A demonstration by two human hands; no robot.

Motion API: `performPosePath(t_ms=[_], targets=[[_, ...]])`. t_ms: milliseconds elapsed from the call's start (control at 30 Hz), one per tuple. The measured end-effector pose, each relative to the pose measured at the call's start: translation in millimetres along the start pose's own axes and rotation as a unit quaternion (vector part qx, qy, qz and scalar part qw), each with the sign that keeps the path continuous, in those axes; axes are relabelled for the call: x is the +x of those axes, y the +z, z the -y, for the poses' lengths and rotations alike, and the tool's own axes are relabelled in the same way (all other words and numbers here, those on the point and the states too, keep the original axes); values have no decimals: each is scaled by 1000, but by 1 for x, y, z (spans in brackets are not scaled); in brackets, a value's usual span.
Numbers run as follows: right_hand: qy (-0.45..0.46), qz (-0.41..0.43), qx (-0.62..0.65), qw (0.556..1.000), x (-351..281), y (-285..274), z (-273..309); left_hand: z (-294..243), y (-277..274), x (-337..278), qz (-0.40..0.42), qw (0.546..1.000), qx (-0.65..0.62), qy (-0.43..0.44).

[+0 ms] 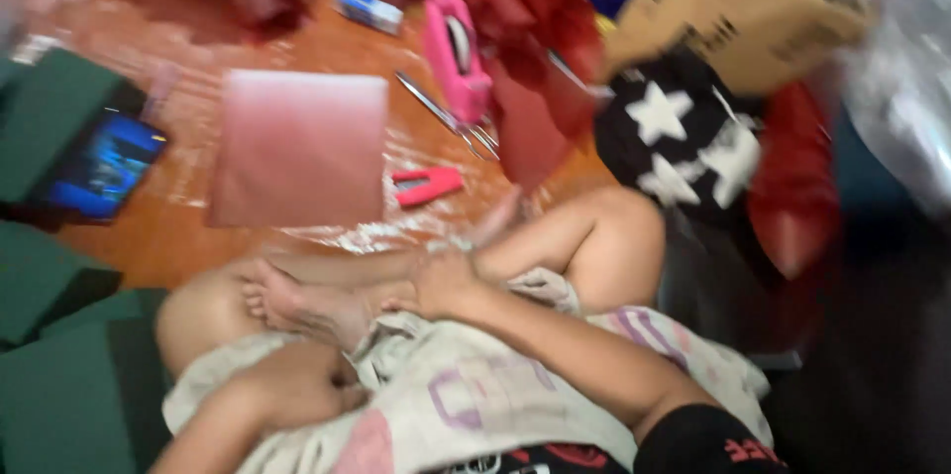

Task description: Folding and stapling plastic sheets to prepare decorative wrappers for flower bouquets.

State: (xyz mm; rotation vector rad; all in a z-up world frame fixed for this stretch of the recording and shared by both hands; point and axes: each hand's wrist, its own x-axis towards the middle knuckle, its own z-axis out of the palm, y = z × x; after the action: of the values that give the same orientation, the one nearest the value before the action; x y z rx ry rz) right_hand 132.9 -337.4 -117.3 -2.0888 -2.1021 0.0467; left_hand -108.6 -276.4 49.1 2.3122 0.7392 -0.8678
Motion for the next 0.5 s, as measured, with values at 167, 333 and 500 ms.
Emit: performPosePath(t_ms=[167,333,500], targets=[[-33,194,66,978,20,-60,-4,-10,-25,-19,-32,984,-168,-46],[-15,192,107,975,26,-67,-11,-3,-38,0,-149,930,-326,-76],[39,302,104,947,32,-72,-15,25,-32,29,-246,922,-293,-60]])
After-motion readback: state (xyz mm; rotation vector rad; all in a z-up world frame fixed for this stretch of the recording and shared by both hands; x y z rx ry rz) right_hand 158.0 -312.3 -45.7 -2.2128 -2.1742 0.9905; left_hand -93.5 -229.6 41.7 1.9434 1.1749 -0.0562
